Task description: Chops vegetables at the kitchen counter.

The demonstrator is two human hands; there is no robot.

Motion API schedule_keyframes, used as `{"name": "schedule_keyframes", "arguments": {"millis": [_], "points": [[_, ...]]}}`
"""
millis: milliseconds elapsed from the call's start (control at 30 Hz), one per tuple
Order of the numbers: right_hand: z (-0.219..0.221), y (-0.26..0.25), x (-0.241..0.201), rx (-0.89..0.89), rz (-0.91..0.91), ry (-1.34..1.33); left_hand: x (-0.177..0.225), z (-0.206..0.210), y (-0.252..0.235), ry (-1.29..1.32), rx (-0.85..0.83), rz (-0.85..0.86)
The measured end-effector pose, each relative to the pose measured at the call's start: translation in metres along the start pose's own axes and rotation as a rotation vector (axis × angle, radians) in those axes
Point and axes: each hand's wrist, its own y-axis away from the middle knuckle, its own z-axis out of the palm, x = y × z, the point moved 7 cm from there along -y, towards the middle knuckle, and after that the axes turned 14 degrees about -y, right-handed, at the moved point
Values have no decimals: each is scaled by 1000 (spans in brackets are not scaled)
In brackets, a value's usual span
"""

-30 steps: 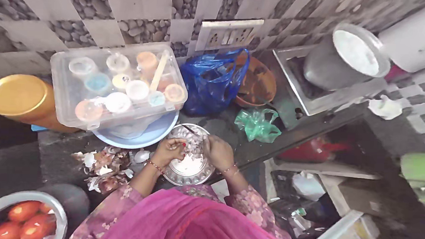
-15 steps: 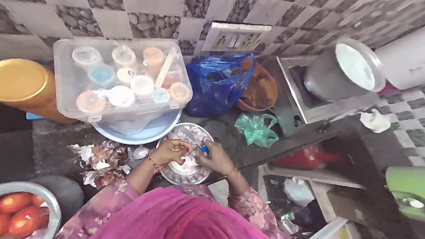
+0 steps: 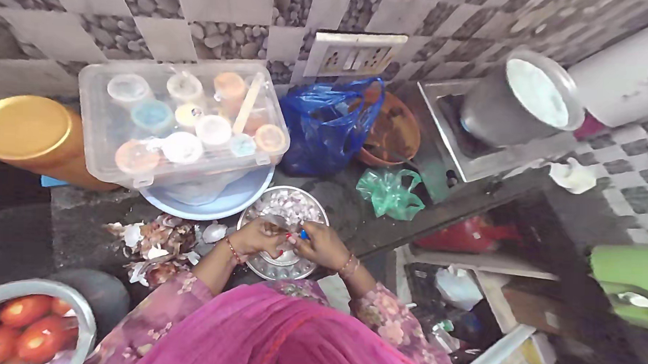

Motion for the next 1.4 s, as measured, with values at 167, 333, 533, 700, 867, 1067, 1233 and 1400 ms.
{"name": "schedule_keyframes", "arguments": {"millis": [167, 333, 533, 700, 867, 1067, 1233, 1400], "points": [[1, 1, 2, 34, 5, 12, -5, 1, -4, 31, -18, -6], [1, -1, 4, 59, 0, 1, 3, 2, -6, 0, -12, -49], [0, -8, 11, 105, 7, 41, 4, -3, -16, 0, -54, 47], [0, -12, 14, 113, 105, 32, 1, -1, -19, 100, 35, 71], [-2, -13, 17, 211, 152, -41, 1, -3, -19, 199, 162, 23], [-23, -13, 16, 239, 355, 46, -10, -22, -8, 18, 416, -116], [-27, -16, 10, 199, 392, 267, 1, -26, 4, -599, 266, -81], [-20, -26, 17, 240, 384, 380, 1, -29, 12, -1007, 236, -52]]}}
